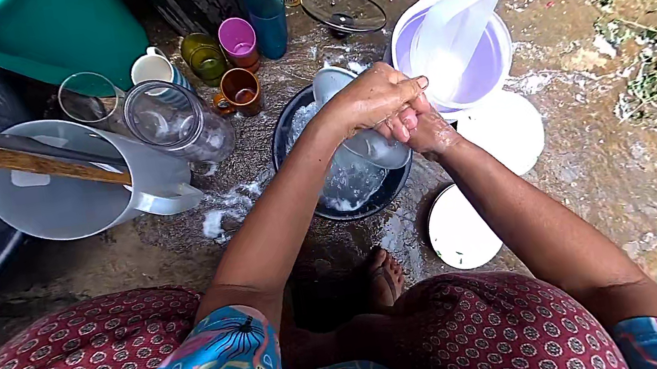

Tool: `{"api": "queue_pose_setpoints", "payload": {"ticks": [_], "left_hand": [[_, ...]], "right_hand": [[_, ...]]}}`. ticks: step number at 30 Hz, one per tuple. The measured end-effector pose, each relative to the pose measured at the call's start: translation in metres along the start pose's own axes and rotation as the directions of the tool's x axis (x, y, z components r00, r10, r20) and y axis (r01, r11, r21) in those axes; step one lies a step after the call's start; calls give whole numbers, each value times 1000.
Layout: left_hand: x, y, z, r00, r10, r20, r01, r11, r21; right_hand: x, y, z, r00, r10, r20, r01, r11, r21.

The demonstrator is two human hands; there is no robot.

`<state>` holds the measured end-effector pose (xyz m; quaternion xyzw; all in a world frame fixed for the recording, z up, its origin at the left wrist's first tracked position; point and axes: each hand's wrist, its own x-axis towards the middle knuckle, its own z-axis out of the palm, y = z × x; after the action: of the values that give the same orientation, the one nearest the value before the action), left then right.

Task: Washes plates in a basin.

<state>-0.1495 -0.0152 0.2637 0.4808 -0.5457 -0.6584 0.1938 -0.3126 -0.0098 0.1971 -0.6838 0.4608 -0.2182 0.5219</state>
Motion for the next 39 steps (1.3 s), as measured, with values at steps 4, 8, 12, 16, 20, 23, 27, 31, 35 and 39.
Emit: {"api": "queue_pose_setpoints", "payload": {"ticks": [4, 8, 12, 16, 20, 23, 27, 31, 35, 39], "left_hand": [[-17, -7, -24, 981, 33, -190, -22, 998, 57], [-26, -37, -47, 902, -58, -429, 16, 995, -101], [-28, -89, -62, 816, -261, -517, 101, 943, -316], [-14, -125, -35, 796, -433, -424, 258, 875, -410], [16, -119, 44, 889, -453, -72, 434, 881, -188], [42, -117, 130, 868, -423, 260, 403, 906, 128], [80, -151, 213, 817, -460, 348, 288, 848, 445], [94, -164, 245, 843, -519, 141, 437, 814, 383], [101, -171, 261, 832, -548, -87, 546, 783, 297], [110, -187, 270, 831, -540, -133, 554, 787, 271]], "right_hand": [[-5, -1, -5, 998, 42, 53, -54, 971, 234], [-24, 13, -16, 1000, -25, -15, 28, 934, 357], [-42, 27, -15, 987, -117, -113, 154, 900, 409], [-72, 36, -26, 960, -212, -183, 273, 854, 443], [-135, 35, -75, 896, -275, -349, 374, 891, 259], [-178, 41, -112, 770, -254, -585, 304, 952, -13], [-188, 84, -137, 673, -263, -691, 5, 936, -351], [-169, 163, -137, 643, -274, -716, -222, 827, -516], [-148, 200, -120, 717, -127, -685, -385, 747, -542], [-129, 223, -107, 775, 14, -631, -448, 716, -535]]}}
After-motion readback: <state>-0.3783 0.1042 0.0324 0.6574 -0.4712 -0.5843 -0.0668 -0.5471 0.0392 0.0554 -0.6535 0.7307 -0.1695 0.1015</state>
